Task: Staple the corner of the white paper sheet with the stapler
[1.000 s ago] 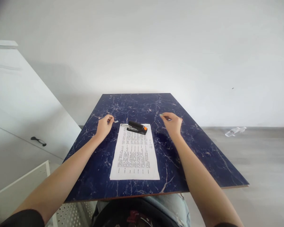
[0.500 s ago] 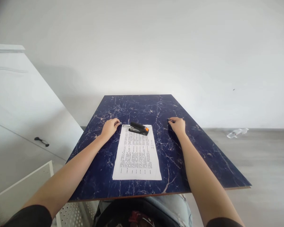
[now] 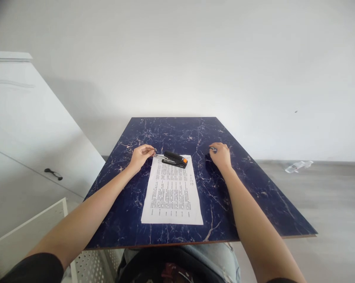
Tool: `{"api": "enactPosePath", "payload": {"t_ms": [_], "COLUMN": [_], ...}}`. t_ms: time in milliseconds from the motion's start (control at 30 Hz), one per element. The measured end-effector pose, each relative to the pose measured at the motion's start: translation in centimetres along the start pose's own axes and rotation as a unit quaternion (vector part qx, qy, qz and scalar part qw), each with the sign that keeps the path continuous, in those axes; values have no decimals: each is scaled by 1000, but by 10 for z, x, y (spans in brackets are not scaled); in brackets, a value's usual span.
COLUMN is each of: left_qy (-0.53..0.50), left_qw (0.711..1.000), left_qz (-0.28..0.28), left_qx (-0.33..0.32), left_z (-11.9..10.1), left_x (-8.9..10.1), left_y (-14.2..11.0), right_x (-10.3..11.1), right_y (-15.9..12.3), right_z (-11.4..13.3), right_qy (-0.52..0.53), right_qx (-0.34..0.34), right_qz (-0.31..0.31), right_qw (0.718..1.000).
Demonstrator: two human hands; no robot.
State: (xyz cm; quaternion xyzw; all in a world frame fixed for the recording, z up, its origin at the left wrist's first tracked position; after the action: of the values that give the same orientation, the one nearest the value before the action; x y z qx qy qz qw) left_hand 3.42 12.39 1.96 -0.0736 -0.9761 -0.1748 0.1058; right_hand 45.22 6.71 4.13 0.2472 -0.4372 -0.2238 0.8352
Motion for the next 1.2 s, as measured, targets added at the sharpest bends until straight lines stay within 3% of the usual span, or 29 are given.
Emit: {"api": "enactPosePath", "payload": {"t_ms": [300,400,567,1200], "left_qy": [14,83,230,221], "left_qw": [1000,994,953,959], "left_qz": [3,30,100,132], "left_qx": [-12,-72,-169,-114], "left_z": [-1,-16,-38,-21], "left_x": [-1,-8,-29,-35], "left_y": [-1,-3,-11,-7], "right_x": [-6,-8,-13,-25], "right_y": [-1,-1,-3,-7], "right_z": [7,9,14,20], "right_qy": [24,29,43,79], "right_qx": [-13,-22,-28,-37], "right_qz": [18,27,44,92], "right_qw": [999,999,998,992]}}
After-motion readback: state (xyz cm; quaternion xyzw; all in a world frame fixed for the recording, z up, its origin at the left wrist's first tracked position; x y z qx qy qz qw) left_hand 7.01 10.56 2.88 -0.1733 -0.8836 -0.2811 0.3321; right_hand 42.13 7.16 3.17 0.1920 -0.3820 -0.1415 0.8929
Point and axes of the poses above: each hand's wrist, its own y-axis towards the middle knuckle, its own x-axis out of the back of the hand, z = x × y, the point moved 10 cm from there along y, towards the middle knuckle, and after that the axes turned 11 degrees about y, right-handed, at the moved point
